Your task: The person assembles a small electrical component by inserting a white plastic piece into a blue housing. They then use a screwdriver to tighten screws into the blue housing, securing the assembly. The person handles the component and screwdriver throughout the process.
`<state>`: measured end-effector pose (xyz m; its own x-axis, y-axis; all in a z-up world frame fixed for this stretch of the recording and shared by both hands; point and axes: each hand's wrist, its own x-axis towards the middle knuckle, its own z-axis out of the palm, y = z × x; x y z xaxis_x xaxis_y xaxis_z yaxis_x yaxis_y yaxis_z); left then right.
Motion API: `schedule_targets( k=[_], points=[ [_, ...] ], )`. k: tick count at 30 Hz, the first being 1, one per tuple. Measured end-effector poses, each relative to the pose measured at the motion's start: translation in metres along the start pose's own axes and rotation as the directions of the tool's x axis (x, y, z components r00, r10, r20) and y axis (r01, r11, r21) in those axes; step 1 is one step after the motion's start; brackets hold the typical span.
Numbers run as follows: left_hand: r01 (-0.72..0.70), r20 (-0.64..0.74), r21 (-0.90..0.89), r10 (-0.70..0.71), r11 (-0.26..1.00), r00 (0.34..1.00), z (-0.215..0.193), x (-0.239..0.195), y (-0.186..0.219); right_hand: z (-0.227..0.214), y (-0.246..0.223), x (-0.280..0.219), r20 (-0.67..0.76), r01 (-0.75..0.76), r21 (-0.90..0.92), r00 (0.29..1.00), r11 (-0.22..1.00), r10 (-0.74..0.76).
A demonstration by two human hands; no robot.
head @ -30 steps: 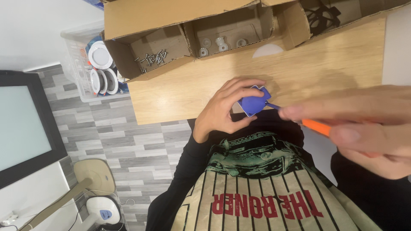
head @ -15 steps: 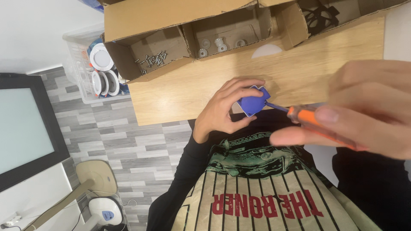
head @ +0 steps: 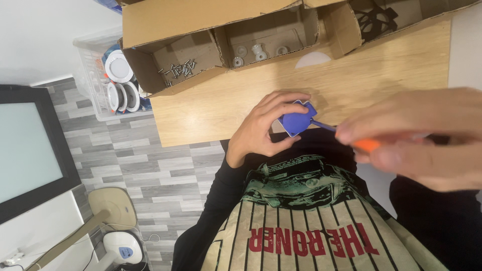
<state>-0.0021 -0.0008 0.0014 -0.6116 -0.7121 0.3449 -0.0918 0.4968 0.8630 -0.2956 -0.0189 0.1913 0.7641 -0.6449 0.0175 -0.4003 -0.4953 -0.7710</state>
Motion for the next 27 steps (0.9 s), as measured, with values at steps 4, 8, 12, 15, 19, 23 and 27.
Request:
schedule_targets(
  k=[4, 8, 12, 15, 19, 23, 27],
  points=[
    [-0.001, 0.000, 0.003, 0.001, 1.000, 1.000, 0.002, -0.002, -0.003, 0.006, -0.017, 0.002, -0.030, -0.376, 0.529, 0.887, 0.761, 0.460],
    [0.008, 0.003, 0.003, -0.008, 1.000, 1.000, 0.000, 0.000, 0.001, 0.005, -0.006, 0.007, -0.130, -0.220, 0.151, 0.962, 0.964, 0.240],
    [0.008, 0.005, 0.000, -0.008, 1.000, 1.000, -0.001, 0.001, 0.003, 0.009, 0.014, -0.004, -0.137, 0.372, -0.437, 0.872, 0.819, -0.470],
    [0.014, 0.003, 0.004, -0.014, 1.000, 1.000, 0.000, 0.000, 0.002, 0.017, 0.024, -0.004, -0.168, 0.420, -0.496, 0.813, 0.760, -0.558],
    [0.014, 0.000, 0.005, -0.014, 1.000, 1.000, 0.001, -0.001, 0.000, 0.015, 0.009, -0.007, -0.199, 0.359, -0.333, 0.877, 0.872, -0.437],
    [0.007, -0.005, 0.011, -0.007, 1.000, 1.000, 0.001, 0.000, -0.001, 0.007, -0.007, -0.019, 0.418, -0.833, 0.401, 0.536, 0.381, 0.733],
    [0.003, -0.012, 0.003, -0.003, 1.000, 1.000, 0.004, -0.002, -0.004, 0.001, -0.014, -0.004, 0.055, -0.436, 0.138, 0.900, 0.889, 0.432]
  ],
)
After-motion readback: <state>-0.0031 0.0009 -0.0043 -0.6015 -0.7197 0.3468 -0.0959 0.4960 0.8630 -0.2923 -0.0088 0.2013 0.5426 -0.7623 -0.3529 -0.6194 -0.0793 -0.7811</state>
